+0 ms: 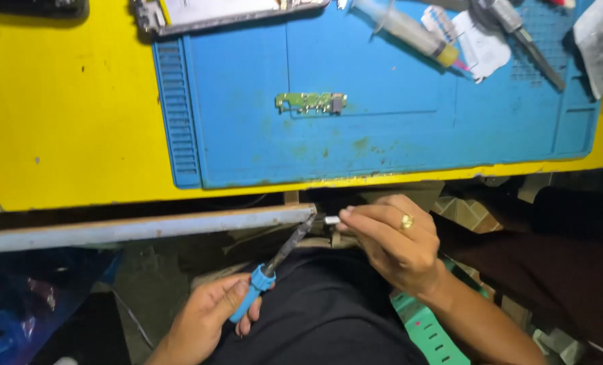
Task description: The person uses a soldering iron to work on a small green circuit board placed on a blue mat. They handle a spool of solder wire and a small plastic container of components while performing the task.
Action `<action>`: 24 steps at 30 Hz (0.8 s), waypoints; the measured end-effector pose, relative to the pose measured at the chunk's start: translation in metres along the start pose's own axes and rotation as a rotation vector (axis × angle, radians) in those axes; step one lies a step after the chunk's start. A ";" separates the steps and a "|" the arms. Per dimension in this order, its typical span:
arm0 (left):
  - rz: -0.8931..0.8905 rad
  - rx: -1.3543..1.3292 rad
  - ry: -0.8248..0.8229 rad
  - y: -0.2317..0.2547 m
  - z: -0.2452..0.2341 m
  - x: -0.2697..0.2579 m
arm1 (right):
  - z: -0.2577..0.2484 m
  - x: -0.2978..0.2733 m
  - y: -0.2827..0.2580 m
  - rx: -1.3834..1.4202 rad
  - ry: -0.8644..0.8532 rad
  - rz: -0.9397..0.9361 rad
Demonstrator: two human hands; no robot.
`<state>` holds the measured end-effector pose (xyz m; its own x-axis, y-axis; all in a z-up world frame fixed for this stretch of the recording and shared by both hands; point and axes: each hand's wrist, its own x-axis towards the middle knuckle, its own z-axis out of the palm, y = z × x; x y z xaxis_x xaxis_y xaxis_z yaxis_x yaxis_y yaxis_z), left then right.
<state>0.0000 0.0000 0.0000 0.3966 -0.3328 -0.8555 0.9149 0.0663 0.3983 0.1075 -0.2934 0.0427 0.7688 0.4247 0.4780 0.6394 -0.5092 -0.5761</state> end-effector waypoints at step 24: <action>0.374 -0.160 -0.061 0.027 0.029 -0.031 | -0.068 0.036 0.037 -0.335 0.087 0.068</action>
<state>0.0108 -0.0154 0.0467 0.7033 -0.3129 -0.6384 0.7106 0.3375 0.6174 0.1590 -0.3478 0.0831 0.7976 0.3233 0.5092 0.5406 -0.7576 -0.3658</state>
